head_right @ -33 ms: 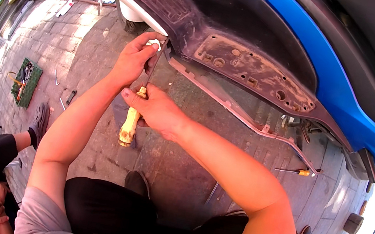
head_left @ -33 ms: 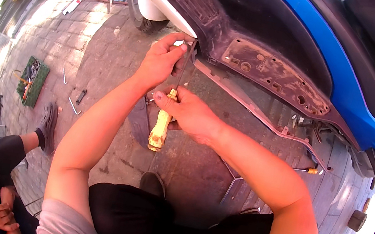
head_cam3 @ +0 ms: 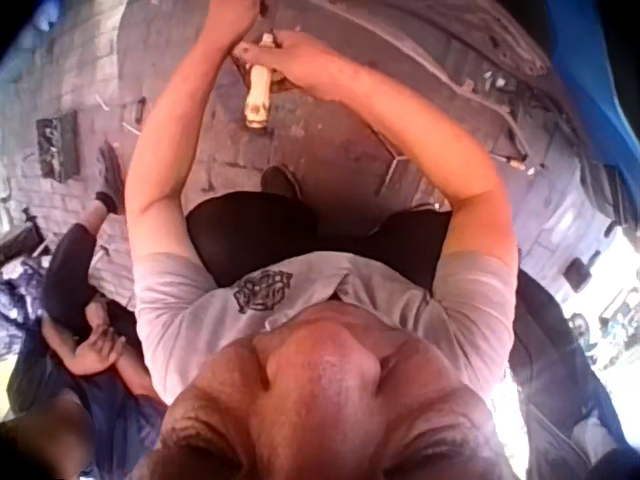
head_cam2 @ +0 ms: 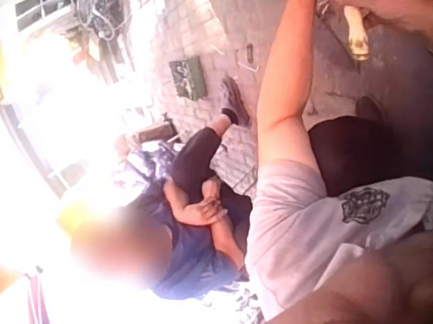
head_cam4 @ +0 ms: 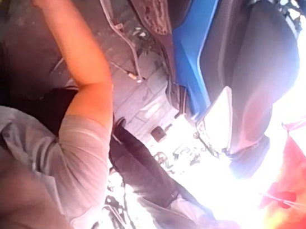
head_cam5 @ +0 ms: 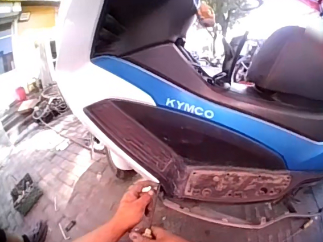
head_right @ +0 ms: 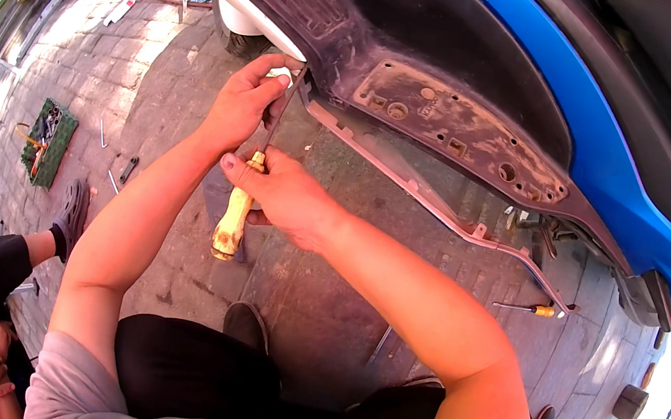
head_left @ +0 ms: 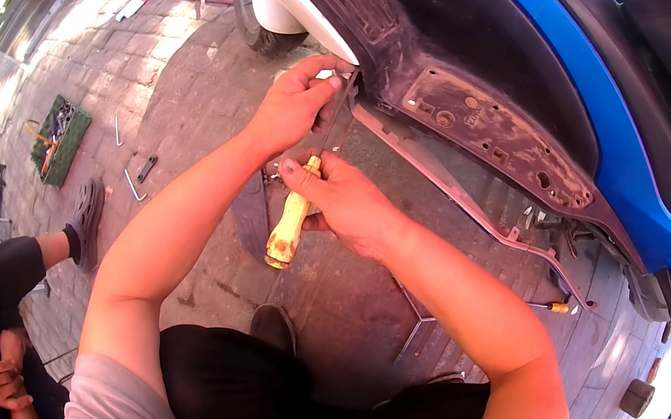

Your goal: The person removes a lower side panel from a blue and white scooter by using a socket wrench and a screwdriver to unfasten screws and bolts, then detaches the plastic trim by hand and checks the alignment.

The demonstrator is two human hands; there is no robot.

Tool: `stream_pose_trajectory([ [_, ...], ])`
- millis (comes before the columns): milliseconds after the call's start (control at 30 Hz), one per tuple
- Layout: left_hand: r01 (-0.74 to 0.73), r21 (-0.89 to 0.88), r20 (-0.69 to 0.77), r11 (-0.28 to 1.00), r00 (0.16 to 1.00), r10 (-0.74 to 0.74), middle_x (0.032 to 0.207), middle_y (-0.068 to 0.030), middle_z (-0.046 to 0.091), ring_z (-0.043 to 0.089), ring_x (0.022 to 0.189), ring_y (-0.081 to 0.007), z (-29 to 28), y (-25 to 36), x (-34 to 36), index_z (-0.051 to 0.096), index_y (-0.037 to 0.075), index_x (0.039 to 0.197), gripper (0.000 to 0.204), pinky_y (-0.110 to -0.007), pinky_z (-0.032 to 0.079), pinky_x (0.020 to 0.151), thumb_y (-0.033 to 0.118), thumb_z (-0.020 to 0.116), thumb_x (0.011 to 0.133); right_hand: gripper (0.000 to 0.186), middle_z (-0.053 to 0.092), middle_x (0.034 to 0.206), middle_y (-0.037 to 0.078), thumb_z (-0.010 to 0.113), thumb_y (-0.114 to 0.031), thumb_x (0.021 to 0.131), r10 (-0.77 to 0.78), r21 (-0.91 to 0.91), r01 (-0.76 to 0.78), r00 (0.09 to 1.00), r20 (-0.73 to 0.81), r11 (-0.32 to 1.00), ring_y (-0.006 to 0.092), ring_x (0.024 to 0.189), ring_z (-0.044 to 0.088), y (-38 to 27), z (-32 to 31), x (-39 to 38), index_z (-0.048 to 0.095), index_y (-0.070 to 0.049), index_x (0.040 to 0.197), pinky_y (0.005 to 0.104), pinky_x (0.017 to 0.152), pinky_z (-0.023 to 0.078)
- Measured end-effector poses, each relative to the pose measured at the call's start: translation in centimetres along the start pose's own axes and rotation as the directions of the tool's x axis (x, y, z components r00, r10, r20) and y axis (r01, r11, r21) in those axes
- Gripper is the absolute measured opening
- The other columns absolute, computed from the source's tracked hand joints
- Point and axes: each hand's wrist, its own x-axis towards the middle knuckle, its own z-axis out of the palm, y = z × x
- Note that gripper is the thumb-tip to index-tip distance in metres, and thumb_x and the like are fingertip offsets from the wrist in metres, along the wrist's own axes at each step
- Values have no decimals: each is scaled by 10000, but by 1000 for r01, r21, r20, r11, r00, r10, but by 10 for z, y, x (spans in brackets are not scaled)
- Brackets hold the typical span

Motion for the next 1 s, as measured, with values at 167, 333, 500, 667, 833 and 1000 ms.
stream_pose_trajectory([
  [167,-15,30,-17,999,1000,16,672,48,540,483,596,-63,12,6,10,664,92,1305,260,-254,407,539,156,586,1065,396,681,1129,35,707,-398,1025,-141,201,79,938,317,977,111,976,638,-18,-28,-4,612,-84,1247,309,813,531],
  [333,3,-58,13,998,1000,-2,704,37,557,494,611,-72,12,5,7,670,93,1290,251,-266,426,548,177,596,1064,428,644,984,-38,726,-469,1002,-115,-229,124,992,51,966,74,869,588,-9,-26,1,618,-110,1209,266,773,499],
  [500,13,-9,-27,1000,1000,-13,694,51,517,481,619,-65,13,3,7,661,107,1314,274,-257,409,554,184,624,1054,344,677,1109,12,687,-391,1032,-73,130,53,985,153,990,109,997,645,-8,-28,1,613,-96,1194,315,826,529],
  [667,10,27,-30,1000,1000,-10,692,60,516,459,610,-54,11,2,9,666,121,1311,264,-249,390,548,183,620,1059,310,693,1168,68,695,-293,1028,-150,44,145,971,187,988,148,1075,671,-14,-30,-1,600,-48,1193,331,850,547],
  [833,38,-24,-4,999,999,-38,728,52,547,504,661,-70,14,2,6,665,112,1265,243,-269,441,592,220,637,1050,399,563,826,-28,752,-446,995,-228,-276,207,972,-48,939,66,731,509,4,-24,4,608,-76,1029,246,635,425],
  [1000,36,-69,-15,997,999,-37,715,51,543,498,651,-66,15,-3,8,659,114,1260,234,-273,432,585,225,640,1054,410,609,878,9,681,-451,1032,-227,-246,197,969,-99,949,99,782,571,4,-20,4,629,-44,1036,287,722,490],
])
